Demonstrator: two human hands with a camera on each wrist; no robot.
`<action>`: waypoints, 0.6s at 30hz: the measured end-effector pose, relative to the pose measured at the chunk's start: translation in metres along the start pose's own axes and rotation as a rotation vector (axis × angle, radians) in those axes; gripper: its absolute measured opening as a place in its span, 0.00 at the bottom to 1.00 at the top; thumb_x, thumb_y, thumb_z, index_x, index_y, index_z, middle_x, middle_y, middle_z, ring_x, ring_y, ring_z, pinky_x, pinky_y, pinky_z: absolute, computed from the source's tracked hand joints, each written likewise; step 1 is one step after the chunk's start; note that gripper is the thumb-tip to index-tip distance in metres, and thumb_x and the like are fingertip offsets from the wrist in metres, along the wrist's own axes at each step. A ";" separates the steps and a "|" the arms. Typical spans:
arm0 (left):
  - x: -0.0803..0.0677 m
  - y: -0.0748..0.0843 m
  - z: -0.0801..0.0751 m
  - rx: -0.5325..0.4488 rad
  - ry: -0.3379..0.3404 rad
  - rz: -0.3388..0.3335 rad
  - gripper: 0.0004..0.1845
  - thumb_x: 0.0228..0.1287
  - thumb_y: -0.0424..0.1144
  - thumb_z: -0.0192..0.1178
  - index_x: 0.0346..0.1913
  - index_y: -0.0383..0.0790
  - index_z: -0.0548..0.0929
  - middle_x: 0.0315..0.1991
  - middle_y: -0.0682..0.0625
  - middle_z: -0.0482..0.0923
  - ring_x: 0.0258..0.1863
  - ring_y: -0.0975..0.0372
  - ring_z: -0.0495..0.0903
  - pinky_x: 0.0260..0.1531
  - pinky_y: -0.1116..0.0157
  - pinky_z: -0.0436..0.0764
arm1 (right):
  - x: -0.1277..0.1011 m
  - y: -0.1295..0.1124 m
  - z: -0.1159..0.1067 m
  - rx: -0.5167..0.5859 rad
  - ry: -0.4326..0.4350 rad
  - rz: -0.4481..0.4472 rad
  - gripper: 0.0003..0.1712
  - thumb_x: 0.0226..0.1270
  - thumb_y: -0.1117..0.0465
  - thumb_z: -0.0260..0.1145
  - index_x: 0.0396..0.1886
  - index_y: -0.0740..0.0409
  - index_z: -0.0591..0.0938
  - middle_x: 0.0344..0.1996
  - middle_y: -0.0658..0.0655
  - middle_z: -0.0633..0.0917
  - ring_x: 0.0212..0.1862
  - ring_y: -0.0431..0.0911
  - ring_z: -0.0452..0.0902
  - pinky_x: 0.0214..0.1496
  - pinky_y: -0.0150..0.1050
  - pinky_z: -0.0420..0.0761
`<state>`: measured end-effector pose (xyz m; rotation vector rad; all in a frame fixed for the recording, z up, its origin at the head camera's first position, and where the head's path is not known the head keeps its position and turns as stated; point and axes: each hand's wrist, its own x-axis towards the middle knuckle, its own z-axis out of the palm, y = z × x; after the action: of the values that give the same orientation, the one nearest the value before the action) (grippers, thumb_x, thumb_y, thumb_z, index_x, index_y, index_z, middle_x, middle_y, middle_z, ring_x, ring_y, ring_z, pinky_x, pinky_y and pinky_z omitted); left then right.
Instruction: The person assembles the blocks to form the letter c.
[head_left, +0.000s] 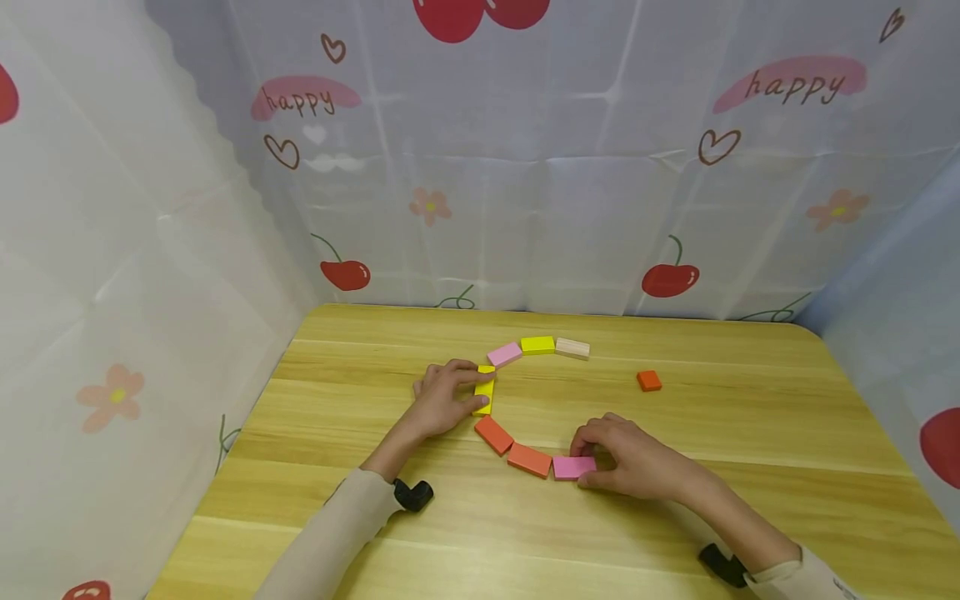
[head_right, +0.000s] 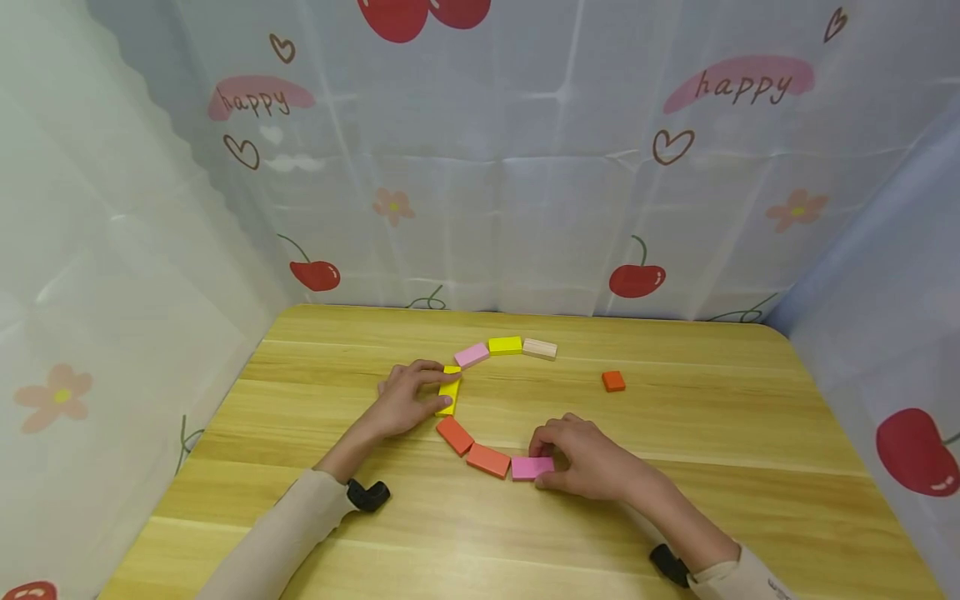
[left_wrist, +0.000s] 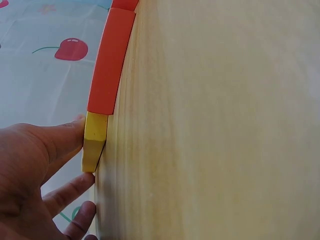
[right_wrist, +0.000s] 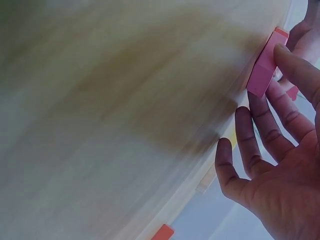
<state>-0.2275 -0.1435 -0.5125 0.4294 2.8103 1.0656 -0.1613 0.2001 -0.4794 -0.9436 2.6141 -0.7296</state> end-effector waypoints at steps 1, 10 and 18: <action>0.000 0.000 0.000 0.001 0.000 -0.001 0.23 0.74 0.49 0.70 0.70 0.62 0.85 0.76 0.50 0.74 0.68 0.46 0.66 0.55 0.45 0.57 | 0.000 0.000 0.000 0.001 0.000 -0.001 0.13 0.67 0.50 0.80 0.47 0.39 0.86 0.43 0.36 0.85 0.49 0.39 0.74 0.55 0.41 0.76; 0.000 0.001 0.000 -0.003 0.003 -0.003 0.23 0.74 0.49 0.70 0.69 0.61 0.85 0.75 0.50 0.75 0.68 0.46 0.66 0.56 0.45 0.57 | 0.001 0.002 0.000 0.004 -0.005 0.006 0.14 0.67 0.50 0.80 0.48 0.39 0.86 0.43 0.36 0.85 0.50 0.38 0.74 0.55 0.41 0.77; -0.001 0.002 -0.001 -0.006 0.009 -0.002 0.23 0.74 0.49 0.71 0.69 0.61 0.86 0.75 0.49 0.75 0.67 0.46 0.67 0.57 0.44 0.57 | 0.001 0.003 0.000 0.007 -0.002 0.008 0.14 0.67 0.50 0.80 0.48 0.39 0.86 0.44 0.36 0.85 0.50 0.38 0.74 0.56 0.41 0.77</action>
<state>-0.2265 -0.1426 -0.5105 0.4215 2.8147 1.0775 -0.1639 0.2017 -0.4809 -0.9315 2.6099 -0.7353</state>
